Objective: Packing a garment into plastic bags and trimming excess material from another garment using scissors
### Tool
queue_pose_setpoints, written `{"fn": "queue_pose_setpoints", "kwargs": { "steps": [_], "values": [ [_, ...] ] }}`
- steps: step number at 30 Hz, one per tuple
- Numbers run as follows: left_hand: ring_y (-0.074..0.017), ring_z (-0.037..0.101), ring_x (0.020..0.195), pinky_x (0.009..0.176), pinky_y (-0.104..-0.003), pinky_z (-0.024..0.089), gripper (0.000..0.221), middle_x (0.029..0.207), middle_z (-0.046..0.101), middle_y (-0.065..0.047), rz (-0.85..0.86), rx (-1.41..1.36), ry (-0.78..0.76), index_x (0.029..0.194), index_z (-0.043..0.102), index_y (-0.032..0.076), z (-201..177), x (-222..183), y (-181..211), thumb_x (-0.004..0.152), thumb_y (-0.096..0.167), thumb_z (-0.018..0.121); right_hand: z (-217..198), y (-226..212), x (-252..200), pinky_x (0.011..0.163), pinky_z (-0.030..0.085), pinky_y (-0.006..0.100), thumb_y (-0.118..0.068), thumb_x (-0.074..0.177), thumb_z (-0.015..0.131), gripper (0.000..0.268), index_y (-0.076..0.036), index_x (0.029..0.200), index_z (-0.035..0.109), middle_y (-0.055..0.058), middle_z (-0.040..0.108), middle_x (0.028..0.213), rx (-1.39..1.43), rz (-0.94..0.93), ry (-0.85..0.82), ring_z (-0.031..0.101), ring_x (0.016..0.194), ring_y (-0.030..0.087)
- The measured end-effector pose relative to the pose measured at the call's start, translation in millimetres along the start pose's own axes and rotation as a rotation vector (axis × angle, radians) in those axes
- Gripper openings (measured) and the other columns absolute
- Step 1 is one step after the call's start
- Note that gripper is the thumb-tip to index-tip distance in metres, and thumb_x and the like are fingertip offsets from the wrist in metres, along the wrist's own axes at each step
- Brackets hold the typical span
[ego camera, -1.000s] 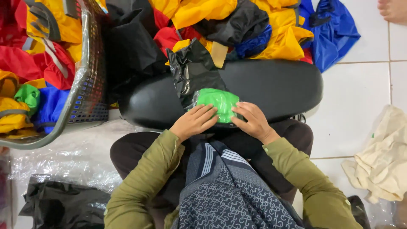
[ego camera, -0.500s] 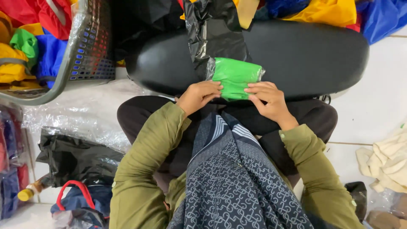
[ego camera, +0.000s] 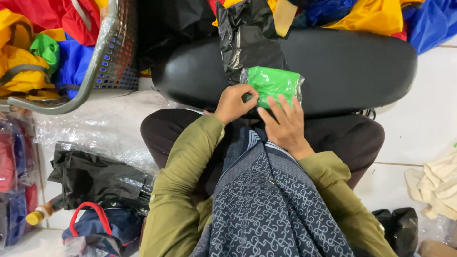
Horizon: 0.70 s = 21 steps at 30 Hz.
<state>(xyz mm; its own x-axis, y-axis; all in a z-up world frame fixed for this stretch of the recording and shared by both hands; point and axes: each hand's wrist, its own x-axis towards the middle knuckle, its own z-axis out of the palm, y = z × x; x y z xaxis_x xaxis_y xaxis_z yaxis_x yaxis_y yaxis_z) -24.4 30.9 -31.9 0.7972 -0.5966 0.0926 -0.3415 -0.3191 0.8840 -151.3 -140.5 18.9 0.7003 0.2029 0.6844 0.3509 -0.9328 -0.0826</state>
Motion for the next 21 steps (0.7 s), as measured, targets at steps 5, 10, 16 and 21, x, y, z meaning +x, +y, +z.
{"fn": "queue_pose_setpoints", "kwargs": {
  "steps": [5, 10, 16, 21],
  "values": [
    [-0.0292, 0.073, 0.079, 0.072, -0.04, 0.058, 0.006, 0.076, 0.074, -0.002, -0.119, -0.054, 0.006, 0.084, 0.075, 0.019, -7, 6, 18, 0.086, 0.024, 0.077, 25, 33, 10, 0.112, 0.029, 0.071, -0.047, 0.106, 0.045, 0.057, -0.017, 0.154, 0.053, 0.017, 0.045, 0.163, -0.085, -0.072, -0.328, 0.04, 0.148, 0.043],
    [-0.0276, 0.074, 0.076, 0.069, -0.037, 0.058, 0.011, 0.071, 0.074, -0.001, -0.216, -0.076, 0.031, 0.079, 0.077, 0.019, -5, 15, 20, 0.081, 0.03, 0.08, 39, 48, 8, 0.114, 0.024, 0.069, -0.041, 0.113, 0.031, 0.054, -0.018, 0.158, 0.05, 0.017, 0.044, 0.163, 0.038, 0.022, -0.399, 0.038, 0.148, 0.044],
    [-0.0272, 0.074, 0.075, 0.063, -0.039, 0.059, 0.018, 0.075, 0.075, -0.004, -0.406, -0.057, 0.015, 0.08, 0.08, 0.023, 4, 22, 6, 0.07, 0.037, 0.084, 57, 52, -1, 0.118, 0.018, 0.069, -0.04, 0.111, 0.035, 0.049, -0.029, 0.156, 0.053, 0.01, 0.043, 0.164, 0.035, 0.134, -0.499, 0.032, 0.152, 0.039],
    [-0.0272, 0.077, 0.089, 0.074, -0.032, 0.064, 0.029, 0.107, 0.076, -0.013, -0.181, -0.47, 0.163, 0.1, 0.077, 0.007, -19, 27, 13, 0.075, 0.01, 0.092, 62, 54, -2, 0.118, 0.019, 0.069, -0.042, 0.111, 0.035, 0.049, -0.029, 0.155, 0.053, 0.01, 0.041, 0.165, 0.018, 0.146, -0.498, 0.033, 0.151, 0.038]
  ]
}}
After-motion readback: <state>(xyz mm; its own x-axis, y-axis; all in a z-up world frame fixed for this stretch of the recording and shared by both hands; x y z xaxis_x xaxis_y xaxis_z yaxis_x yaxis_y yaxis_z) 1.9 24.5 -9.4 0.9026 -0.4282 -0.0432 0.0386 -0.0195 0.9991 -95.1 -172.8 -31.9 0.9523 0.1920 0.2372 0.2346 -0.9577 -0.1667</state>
